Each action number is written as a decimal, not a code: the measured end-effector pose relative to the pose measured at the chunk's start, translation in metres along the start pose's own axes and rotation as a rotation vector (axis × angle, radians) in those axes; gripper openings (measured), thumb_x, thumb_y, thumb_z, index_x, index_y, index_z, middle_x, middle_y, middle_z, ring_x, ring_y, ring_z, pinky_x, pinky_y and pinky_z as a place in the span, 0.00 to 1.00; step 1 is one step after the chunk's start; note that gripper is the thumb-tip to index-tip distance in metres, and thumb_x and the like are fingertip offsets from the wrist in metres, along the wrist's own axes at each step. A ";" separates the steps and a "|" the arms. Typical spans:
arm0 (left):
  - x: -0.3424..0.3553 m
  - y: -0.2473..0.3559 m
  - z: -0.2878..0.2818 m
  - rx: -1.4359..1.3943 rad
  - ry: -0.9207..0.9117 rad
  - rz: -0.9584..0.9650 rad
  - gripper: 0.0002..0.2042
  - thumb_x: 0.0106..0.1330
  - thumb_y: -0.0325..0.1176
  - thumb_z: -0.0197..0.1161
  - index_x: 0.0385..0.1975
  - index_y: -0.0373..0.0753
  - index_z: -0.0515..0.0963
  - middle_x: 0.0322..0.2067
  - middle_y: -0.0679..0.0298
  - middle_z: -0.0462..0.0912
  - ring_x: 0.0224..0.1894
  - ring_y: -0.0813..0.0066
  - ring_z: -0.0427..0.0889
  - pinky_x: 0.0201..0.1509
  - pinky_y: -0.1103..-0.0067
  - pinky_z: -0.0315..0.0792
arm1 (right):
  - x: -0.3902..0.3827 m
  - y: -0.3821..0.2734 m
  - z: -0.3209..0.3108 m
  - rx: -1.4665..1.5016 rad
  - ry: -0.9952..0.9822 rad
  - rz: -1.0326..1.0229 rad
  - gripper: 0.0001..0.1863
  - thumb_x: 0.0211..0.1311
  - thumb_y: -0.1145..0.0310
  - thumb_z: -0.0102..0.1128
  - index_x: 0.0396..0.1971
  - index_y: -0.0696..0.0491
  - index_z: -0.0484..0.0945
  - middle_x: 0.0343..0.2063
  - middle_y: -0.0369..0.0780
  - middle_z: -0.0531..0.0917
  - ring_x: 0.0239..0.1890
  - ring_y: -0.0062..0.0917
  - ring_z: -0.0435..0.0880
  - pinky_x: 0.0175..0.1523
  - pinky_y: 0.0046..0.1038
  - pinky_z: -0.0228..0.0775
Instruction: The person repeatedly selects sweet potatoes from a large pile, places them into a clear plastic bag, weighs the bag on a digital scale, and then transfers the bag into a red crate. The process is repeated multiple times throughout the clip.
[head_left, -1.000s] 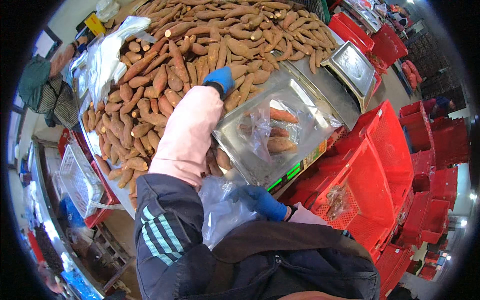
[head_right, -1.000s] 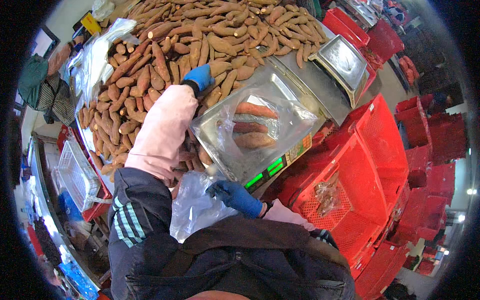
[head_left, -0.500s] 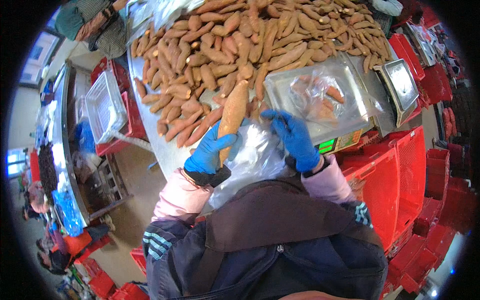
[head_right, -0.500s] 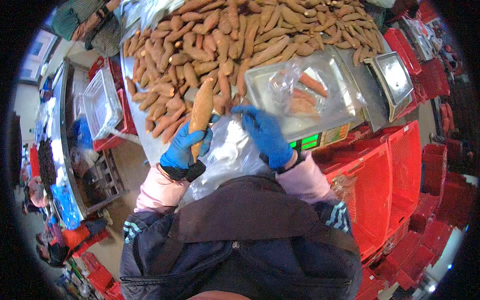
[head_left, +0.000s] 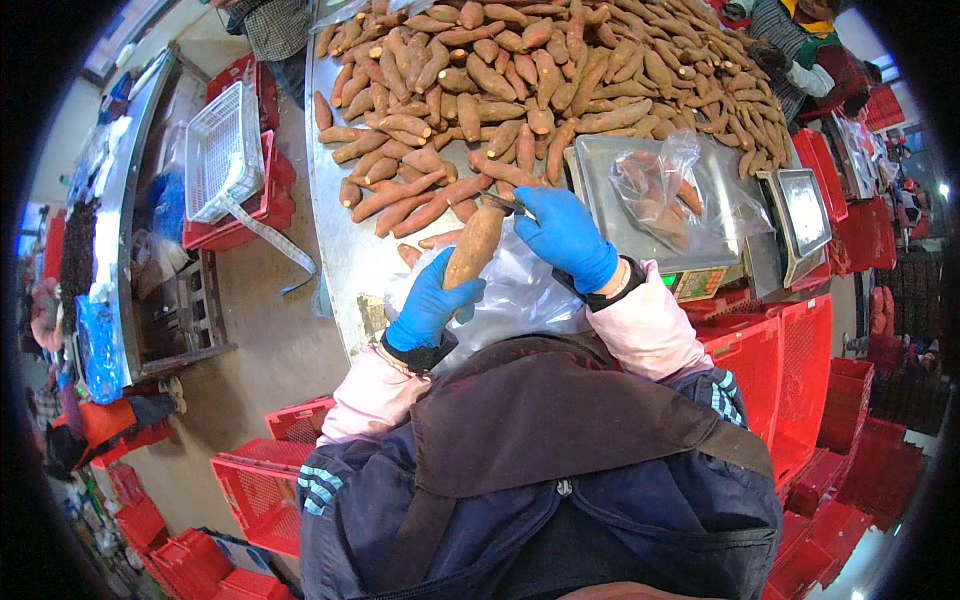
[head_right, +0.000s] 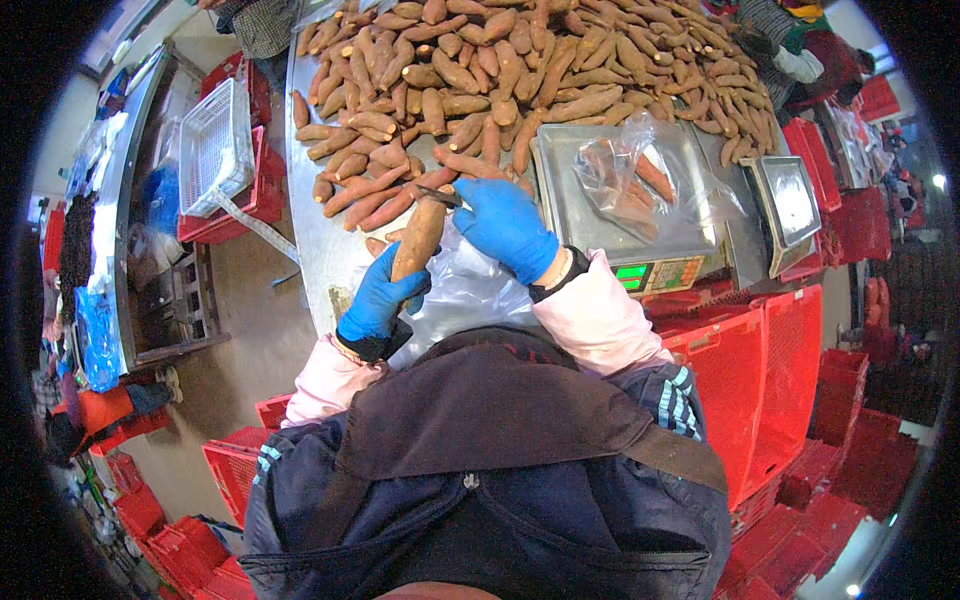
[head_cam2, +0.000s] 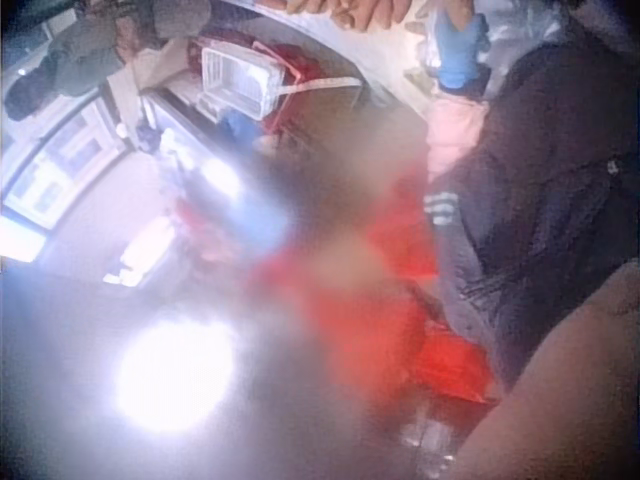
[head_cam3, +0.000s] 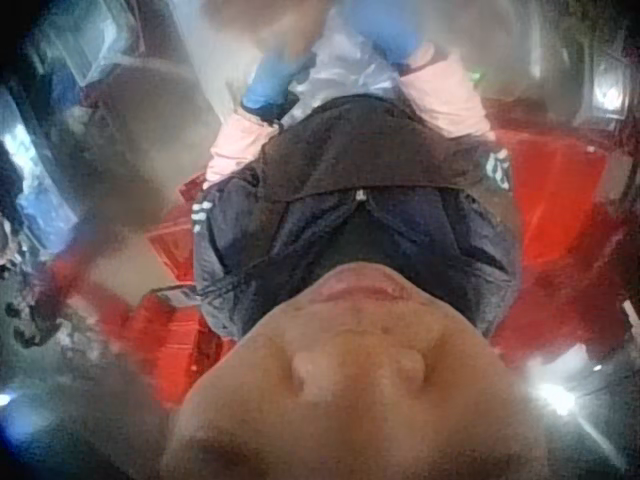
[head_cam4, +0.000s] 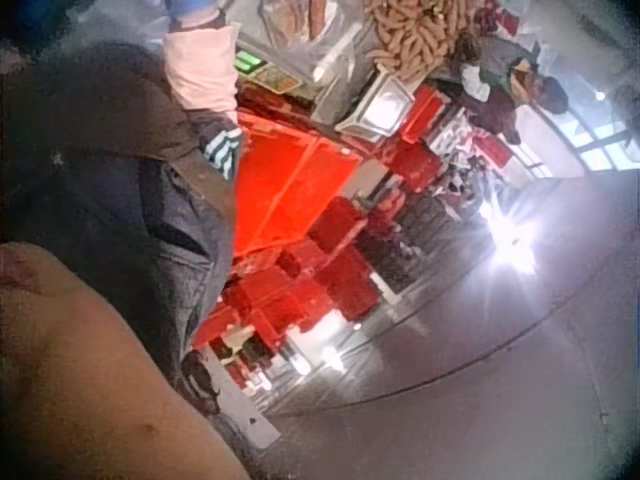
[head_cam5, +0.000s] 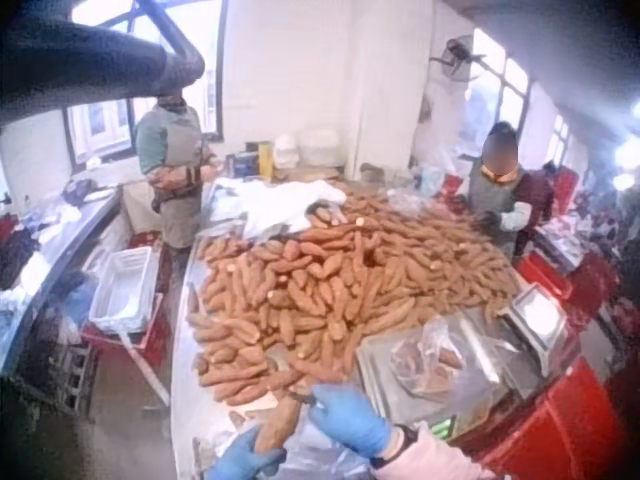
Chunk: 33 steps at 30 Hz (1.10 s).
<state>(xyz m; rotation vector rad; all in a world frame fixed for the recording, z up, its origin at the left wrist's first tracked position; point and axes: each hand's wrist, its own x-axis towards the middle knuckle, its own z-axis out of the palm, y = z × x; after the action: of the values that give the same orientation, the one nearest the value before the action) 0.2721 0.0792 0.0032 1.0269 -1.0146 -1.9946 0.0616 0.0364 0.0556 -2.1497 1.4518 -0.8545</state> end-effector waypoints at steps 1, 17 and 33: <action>-0.001 -0.002 0.000 -0.021 -0.011 0.007 0.20 0.56 0.29 0.64 0.49 0.36 0.69 0.25 0.67 0.75 0.20 0.83 0.71 0.22 0.85 0.64 | -0.002 0.000 0.002 0.003 -0.018 0.017 0.11 0.49 0.71 0.53 0.34 0.58 0.75 0.28 0.51 0.78 0.32 0.46 0.78 0.35 0.40 0.69; -0.004 0.047 0.010 0.824 -0.047 0.594 0.26 0.48 0.23 0.66 0.51 0.40 0.72 0.52 0.58 0.71 0.56 0.65 0.68 0.58 0.72 0.63 | -0.024 0.020 0.040 1.126 -0.175 0.507 0.15 0.60 0.61 0.51 0.35 0.58 0.77 0.25 0.35 0.79 0.21 0.17 0.73 0.26 0.19 0.64; 0.014 -0.001 0.029 -0.038 -0.081 0.108 0.39 0.53 0.25 0.64 0.65 0.41 0.50 0.44 0.60 0.74 0.41 0.76 0.76 0.36 0.83 0.71 | -0.027 -0.001 0.017 0.669 0.113 0.291 0.17 0.60 0.66 0.57 0.47 0.59 0.74 0.34 0.39 0.81 0.34 0.23 0.79 0.38 0.23 0.71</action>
<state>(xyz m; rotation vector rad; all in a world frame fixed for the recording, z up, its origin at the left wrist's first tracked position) 0.2404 0.0782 0.0089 0.8589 -1.0491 -1.9724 0.0664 0.0617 0.0372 -1.3835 1.2472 -1.1574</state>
